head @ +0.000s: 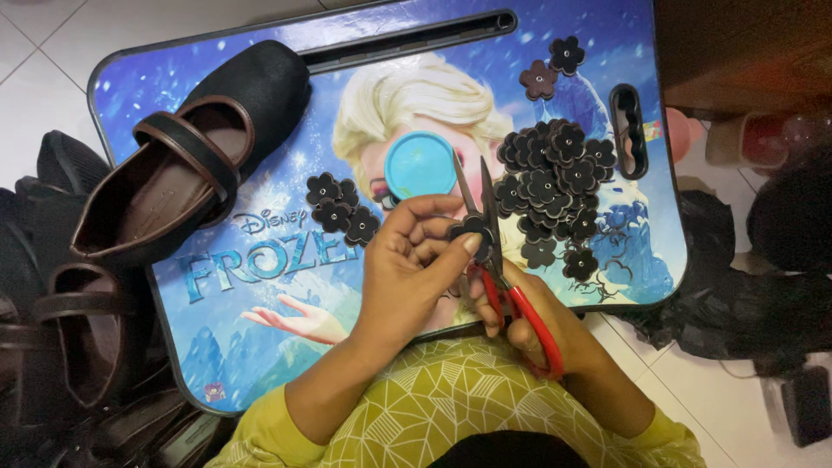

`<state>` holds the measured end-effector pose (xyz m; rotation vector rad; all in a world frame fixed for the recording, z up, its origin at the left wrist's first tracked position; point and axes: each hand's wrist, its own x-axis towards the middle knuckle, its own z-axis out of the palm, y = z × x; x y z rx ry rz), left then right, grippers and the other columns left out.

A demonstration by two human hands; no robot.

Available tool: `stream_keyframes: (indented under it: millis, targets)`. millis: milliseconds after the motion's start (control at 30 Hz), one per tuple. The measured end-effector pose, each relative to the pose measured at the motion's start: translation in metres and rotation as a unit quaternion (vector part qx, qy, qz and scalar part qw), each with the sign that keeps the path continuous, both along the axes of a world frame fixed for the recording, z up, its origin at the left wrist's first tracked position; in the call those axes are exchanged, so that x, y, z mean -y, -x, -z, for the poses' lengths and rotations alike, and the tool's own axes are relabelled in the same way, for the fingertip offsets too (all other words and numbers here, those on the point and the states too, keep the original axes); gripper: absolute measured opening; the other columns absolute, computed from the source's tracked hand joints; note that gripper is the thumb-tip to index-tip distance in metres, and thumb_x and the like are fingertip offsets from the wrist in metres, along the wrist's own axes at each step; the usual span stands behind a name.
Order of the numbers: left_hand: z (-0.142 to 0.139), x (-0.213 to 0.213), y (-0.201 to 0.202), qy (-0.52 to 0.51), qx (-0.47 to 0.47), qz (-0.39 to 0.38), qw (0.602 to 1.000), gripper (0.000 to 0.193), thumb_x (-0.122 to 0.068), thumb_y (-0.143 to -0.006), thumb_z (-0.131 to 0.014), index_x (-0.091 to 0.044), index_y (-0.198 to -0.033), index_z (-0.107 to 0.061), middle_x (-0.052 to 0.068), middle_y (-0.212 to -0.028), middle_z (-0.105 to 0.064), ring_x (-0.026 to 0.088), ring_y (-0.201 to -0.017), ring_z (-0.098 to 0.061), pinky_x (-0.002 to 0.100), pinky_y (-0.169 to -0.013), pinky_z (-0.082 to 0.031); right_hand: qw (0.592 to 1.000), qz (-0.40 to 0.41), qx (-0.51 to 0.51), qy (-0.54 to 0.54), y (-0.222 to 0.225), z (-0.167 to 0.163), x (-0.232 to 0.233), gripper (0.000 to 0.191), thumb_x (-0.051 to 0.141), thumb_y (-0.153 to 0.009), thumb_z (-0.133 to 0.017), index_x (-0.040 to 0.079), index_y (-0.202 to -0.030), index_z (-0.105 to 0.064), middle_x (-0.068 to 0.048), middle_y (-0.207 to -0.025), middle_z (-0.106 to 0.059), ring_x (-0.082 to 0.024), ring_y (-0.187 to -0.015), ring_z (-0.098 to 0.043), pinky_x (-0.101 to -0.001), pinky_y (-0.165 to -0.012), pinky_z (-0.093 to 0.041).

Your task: The person sits on the floor with a Frozen-patterned lap desk and uses red-handled scissors to trim the edges of small black fabric flower pieces, one at a time, placing each finished flower onto a growing pile on the desk. A black strapped shoe rests on the desk beside the flowers.

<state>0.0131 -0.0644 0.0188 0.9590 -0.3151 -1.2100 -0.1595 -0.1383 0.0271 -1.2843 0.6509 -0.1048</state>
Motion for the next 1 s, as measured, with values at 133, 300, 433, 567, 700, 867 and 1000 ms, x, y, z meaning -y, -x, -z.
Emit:
stream_keyframes:
  millis: [133, 300, 433, 567, 700, 867, 1000]
  targets:
    - [-0.0018, -0.0005, 0.0013, -0.013, 0.013, 0.005, 1.0, 0.035, 0.003, -0.095, -0.07, 0.003, -0.128, -0.058, 0.009, -0.099, -0.07, 0.008, -0.073, -0.067, 0.022, -0.061, -0.054, 1.0, 0.017, 0.007, -0.011, -0.0002, 0.0016, -0.0056, 0.111, 0.098, -0.064, -0.059, 0.0, -0.117, -0.052, -0.001, -0.081, -0.046, -0.011, -0.071, -0.044, -0.0267, -0.062, -0.04]
    - [-0.0041, -0.0004, 0.0037, -0.01, 0.01, 0.004, 1.0, 0.032, 0.002, -0.094, -0.07, 0.002, -0.124, -0.059, 0.009, -0.1, -0.07, 0.008, -0.072, -0.066, 0.023, -0.06, -0.053, 1.0, 0.005, 0.005, 0.016, -0.0008, 0.0031, -0.0036, 0.112, 0.099, -0.064, -0.055, 0.0, -0.117, -0.052, -0.001, -0.08, -0.049, -0.01, -0.071, -0.046, -0.0259, -0.062, -0.043]
    - [-0.0031, 0.0015, 0.0043, -0.008, 0.037, 0.0, 0.999, 0.031, 0.002, -0.095, -0.071, 0.003, -0.124, -0.06, 0.01, -0.102, -0.07, 0.008, -0.077, -0.065, 0.022, -0.065, -0.053, 1.0, 0.011, 0.012, 0.026, -0.0026, 0.0044, -0.004, 0.112, 0.099, -0.065, -0.054, 0.0, -0.116, -0.052, 0.0, -0.081, -0.048, -0.01, -0.071, -0.046, -0.0257, -0.061, -0.044]
    - [-0.0014, 0.0016, 0.0041, -0.002, 0.029, 0.006, 1.0, 0.029, 0.001, -0.095, -0.072, 0.004, -0.121, -0.061, 0.01, -0.102, -0.071, 0.008, -0.076, -0.066, 0.023, -0.065, -0.054, 0.999, 0.015, 0.01, 0.026, -0.003, 0.0043, -0.0033, 0.111, 0.099, -0.064, -0.054, 0.001, -0.114, -0.052, 0.0, -0.08, -0.046, -0.01, -0.069, -0.044, -0.0252, -0.059, -0.042]
    - [-0.0001, 0.0023, 0.0036, -0.009, 0.049, -0.001, 0.999, 0.03, 0.001, -0.093, -0.073, 0.003, -0.121, -0.062, 0.007, -0.103, -0.071, 0.007, -0.085, -0.066, 0.021, -0.071, -0.054, 1.0, 0.022, -0.006, 0.018, -0.0018, 0.0015, -0.003, 0.109, 0.1, -0.062, -0.055, 0.001, -0.109, -0.053, 0.001, -0.075, -0.045, -0.009, -0.065, -0.042, -0.025, -0.056, -0.039]
    - [0.0008, 0.0018, 0.0009, -0.031, 0.075, 0.003, 0.997, 0.029, 0.0, -0.092, -0.075, 0.001, -0.12, -0.065, 0.005, -0.102, -0.072, 0.005, -0.085, -0.066, 0.02, -0.073, -0.053, 0.999, 0.012, -0.029, 0.013, -0.0015, -0.0018, 0.0001, 0.11, 0.1, -0.058, -0.057, 0.003, -0.108, -0.052, 0.002, -0.07, -0.044, -0.008, -0.061, -0.04, -0.024, -0.053, -0.037]
    - [0.0006, 0.001, -0.0007, -0.034, 0.057, 0.004, 0.998, 0.029, 0.0, -0.092, -0.075, 0.001, -0.119, -0.065, 0.004, -0.102, -0.073, 0.004, -0.084, -0.064, 0.019, -0.067, -0.05, 0.999, 0.001, -0.039, 0.019, -0.0001, -0.0035, 0.0029, 0.109, 0.1, -0.056, -0.058, 0.005, -0.107, -0.052, 0.003, -0.068, -0.045, -0.007, -0.057, -0.041, -0.023, -0.049, -0.035]
